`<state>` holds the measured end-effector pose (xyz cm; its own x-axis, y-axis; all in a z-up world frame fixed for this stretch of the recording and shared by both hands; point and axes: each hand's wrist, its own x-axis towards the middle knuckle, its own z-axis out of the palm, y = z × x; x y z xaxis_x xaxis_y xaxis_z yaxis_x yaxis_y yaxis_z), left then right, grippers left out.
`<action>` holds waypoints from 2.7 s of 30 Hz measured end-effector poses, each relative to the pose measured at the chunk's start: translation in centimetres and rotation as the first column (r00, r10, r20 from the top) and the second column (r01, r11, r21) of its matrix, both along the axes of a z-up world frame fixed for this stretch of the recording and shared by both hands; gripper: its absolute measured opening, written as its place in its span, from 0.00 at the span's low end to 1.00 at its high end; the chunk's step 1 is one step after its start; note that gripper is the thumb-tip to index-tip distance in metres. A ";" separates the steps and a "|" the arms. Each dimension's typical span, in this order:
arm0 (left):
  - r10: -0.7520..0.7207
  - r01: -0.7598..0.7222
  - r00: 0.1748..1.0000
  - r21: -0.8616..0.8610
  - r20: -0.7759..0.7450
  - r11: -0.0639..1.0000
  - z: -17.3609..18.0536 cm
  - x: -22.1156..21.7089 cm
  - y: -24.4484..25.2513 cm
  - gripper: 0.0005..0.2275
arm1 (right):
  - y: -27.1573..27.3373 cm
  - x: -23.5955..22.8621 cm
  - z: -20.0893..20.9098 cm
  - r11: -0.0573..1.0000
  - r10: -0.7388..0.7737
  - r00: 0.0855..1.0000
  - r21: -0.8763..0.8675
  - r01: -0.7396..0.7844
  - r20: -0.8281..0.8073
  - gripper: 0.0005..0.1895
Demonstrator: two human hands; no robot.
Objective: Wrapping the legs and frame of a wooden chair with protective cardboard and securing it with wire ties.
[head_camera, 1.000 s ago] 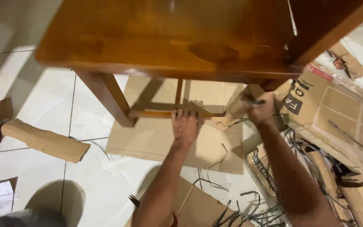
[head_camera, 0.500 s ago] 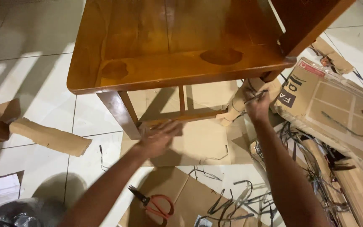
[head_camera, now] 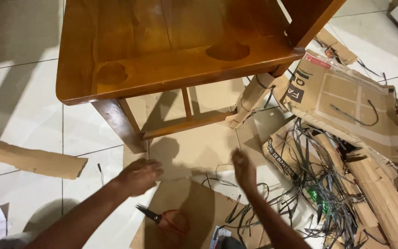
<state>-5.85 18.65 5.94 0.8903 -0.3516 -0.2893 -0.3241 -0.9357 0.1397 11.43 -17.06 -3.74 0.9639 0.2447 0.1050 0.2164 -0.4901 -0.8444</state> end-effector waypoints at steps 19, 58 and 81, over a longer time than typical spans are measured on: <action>-0.030 -0.011 0.965 -0.153 -0.260 0.988 -2.2 4.2 -8.6 0.11 | -3.0 -18.1 4.7 0.901 0.389 0.820 -0.015 -0.435 -0.420 0.18; -0.664 0.599 0.738 -0.336 -0.120 0.727 -5.6 11.1 -34.7 0.15 | -21.5 -22.8 4.8 0.925 -0.379 0.905 -0.055 0.375 -0.192 0.11; -0.412 0.297 0.828 -0.326 -0.380 0.897 -5.6 15.9 -43.3 0.15 | -47.8 -4.6 3.7 0.451 -0.616 0.542 -0.309 0.837 0.572 0.27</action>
<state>10.02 -24.66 0.33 0.4948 -0.7279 -0.4747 -0.4802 -0.6842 0.5488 6.87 -64.84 0.00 0.7206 -0.4152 0.5554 -0.2359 -0.8999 -0.3667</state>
